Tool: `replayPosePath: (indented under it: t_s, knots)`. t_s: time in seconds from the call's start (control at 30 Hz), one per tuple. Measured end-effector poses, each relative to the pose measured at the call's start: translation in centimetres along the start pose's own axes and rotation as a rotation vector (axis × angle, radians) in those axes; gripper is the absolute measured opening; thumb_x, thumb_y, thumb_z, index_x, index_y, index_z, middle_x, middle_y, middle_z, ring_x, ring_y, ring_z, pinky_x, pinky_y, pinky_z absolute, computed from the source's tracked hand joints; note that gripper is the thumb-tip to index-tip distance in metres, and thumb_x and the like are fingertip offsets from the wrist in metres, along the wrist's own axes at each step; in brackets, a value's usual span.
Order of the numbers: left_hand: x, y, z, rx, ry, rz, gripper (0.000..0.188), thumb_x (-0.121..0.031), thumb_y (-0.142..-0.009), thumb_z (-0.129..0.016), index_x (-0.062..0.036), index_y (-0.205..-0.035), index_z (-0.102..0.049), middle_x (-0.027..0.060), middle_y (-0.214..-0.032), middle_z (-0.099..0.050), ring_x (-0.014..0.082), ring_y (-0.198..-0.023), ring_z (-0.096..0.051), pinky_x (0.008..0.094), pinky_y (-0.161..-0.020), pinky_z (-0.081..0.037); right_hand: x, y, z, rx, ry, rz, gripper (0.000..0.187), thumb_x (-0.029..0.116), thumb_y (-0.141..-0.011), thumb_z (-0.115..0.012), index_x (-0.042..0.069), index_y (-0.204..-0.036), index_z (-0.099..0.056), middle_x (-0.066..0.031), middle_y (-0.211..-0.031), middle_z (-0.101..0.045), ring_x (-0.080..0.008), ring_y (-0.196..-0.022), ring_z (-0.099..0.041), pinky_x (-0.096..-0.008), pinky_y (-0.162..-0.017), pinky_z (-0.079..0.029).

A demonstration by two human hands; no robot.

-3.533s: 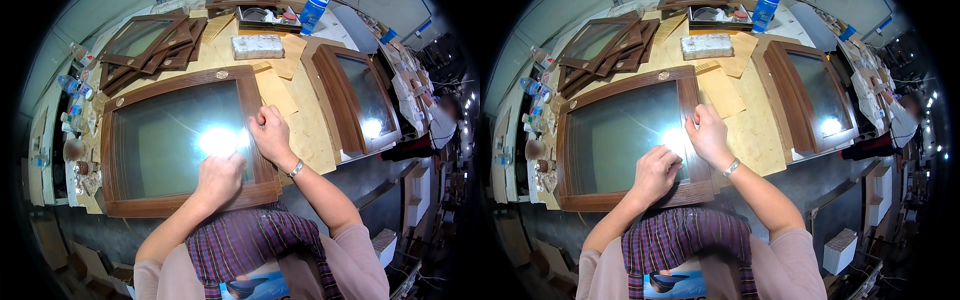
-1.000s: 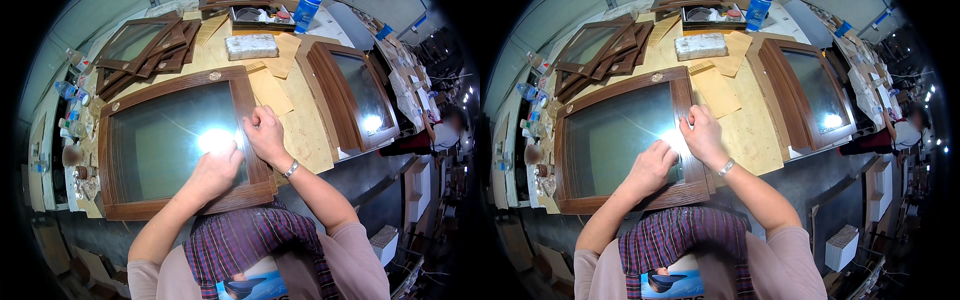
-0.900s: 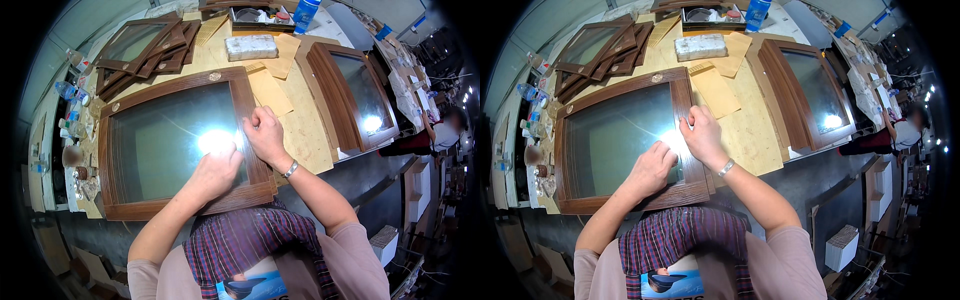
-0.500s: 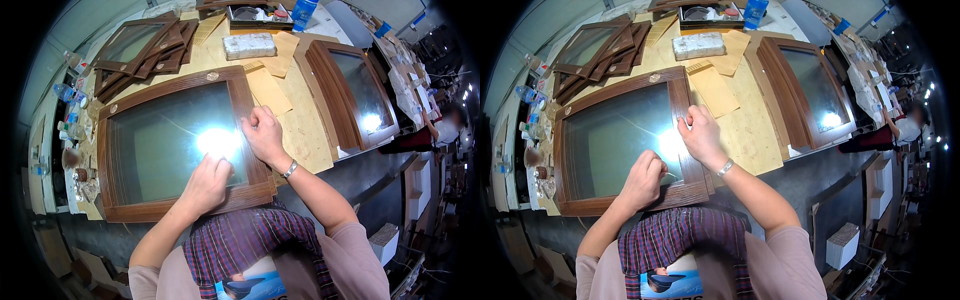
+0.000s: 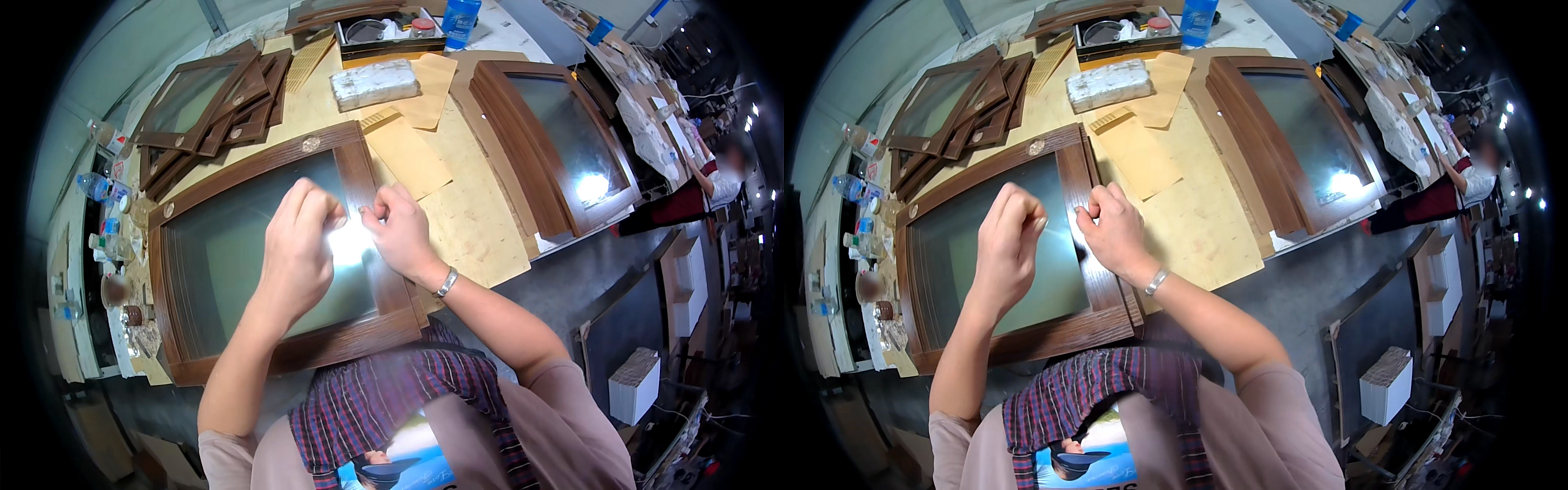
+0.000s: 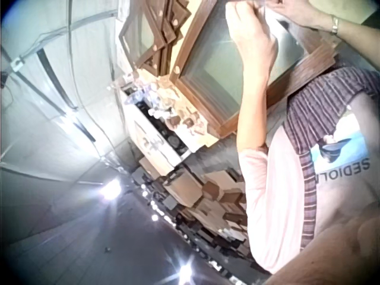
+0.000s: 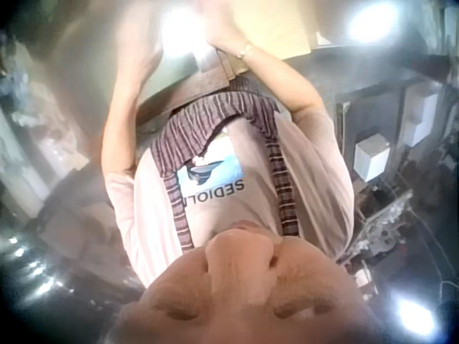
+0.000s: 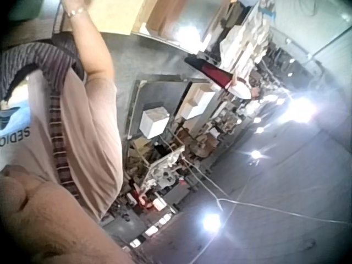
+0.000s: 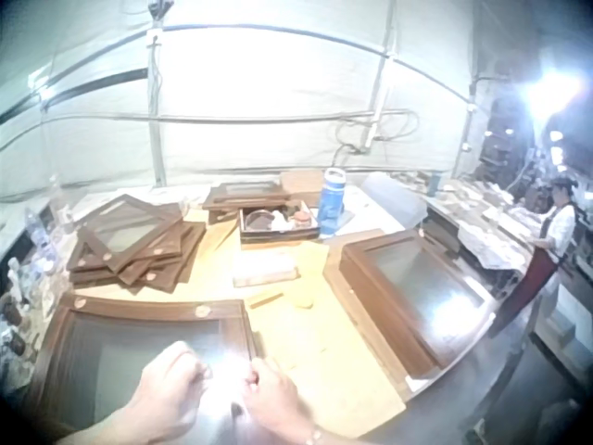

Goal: The person wipes a glass-paned wooden door frame with a white cloth and a sanding block, then applies small labels to the wood and glass surface.

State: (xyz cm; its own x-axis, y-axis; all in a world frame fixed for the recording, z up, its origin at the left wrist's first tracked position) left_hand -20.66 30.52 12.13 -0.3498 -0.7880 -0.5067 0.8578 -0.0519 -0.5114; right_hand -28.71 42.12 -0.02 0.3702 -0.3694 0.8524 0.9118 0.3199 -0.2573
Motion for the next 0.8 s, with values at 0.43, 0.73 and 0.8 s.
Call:
replayPosePath:
  t_s: [0.43,0.73,0.8]
  knots:
    - [0.9,-6.5,-12.7,0.262,0.164,0.165,0.006,0.002,-0.094,-0.057,0.0009,-0.094,-0.051,0.0135,-0.087,-0.047,0.0271,-0.077,-0.049,0.0329,-0.073,-0.044,-13.8,9.7,9.2,-0.164,-0.194,-0.344,0.025,0.004,-0.085,-0.071,0.003,-0.070,-0.051,0.0000,-0.069,-0.049,-0.0067,-0.060,-0.044,-0.0249,-0.054,-0.037]
    - [2.0,-8.0,-17.4,0.405,0.070,0.281,0.006,-0.003,-0.091,-0.060,0.0015,-0.094,-0.057,0.0179,-0.092,-0.057,0.0355,-0.084,-0.058,0.0414,-0.076,-0.047,-16.8,11.6,9.7,0.022,-0.109,-0.338,0.023,0.008,-0.081,-0.071,0.002,-0.069,-0.052,-0.0100,-0.073,-0.055,-0.0251,-0.067,-0.054,-0.0381,-0.062,-0.044]
    - [3.1,-8.5,-19.0,0.430,0.053,0.271,0.007,-0.004,-0.091,-0.059,0.0020,-0.093,-0.057,0.0184,-0.091,-0.058,0.0362,-0.085,-0.059,0.0422,-0.077,-0.048,-17.1,12.0,9.2,0.084,-0.129,-0.330,0.023,0.009,-0.080,-0.071,0.002,-0.068,-0.052,-0.0103,-0.072,-0.054,-0.0260,-0.067,-0.054,-0.0385,-0.062,-0.044]
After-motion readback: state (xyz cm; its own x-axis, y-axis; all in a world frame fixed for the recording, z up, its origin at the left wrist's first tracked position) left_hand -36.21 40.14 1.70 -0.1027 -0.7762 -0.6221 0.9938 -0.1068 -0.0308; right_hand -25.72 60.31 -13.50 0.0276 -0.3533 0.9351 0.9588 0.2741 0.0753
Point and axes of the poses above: each hand's wrist, its own y-axis away from the middle knuckle, its own z-axis out of the back of the hand, x = y × z, the point moved 8 cm from there along -y, towards the middle knuckle
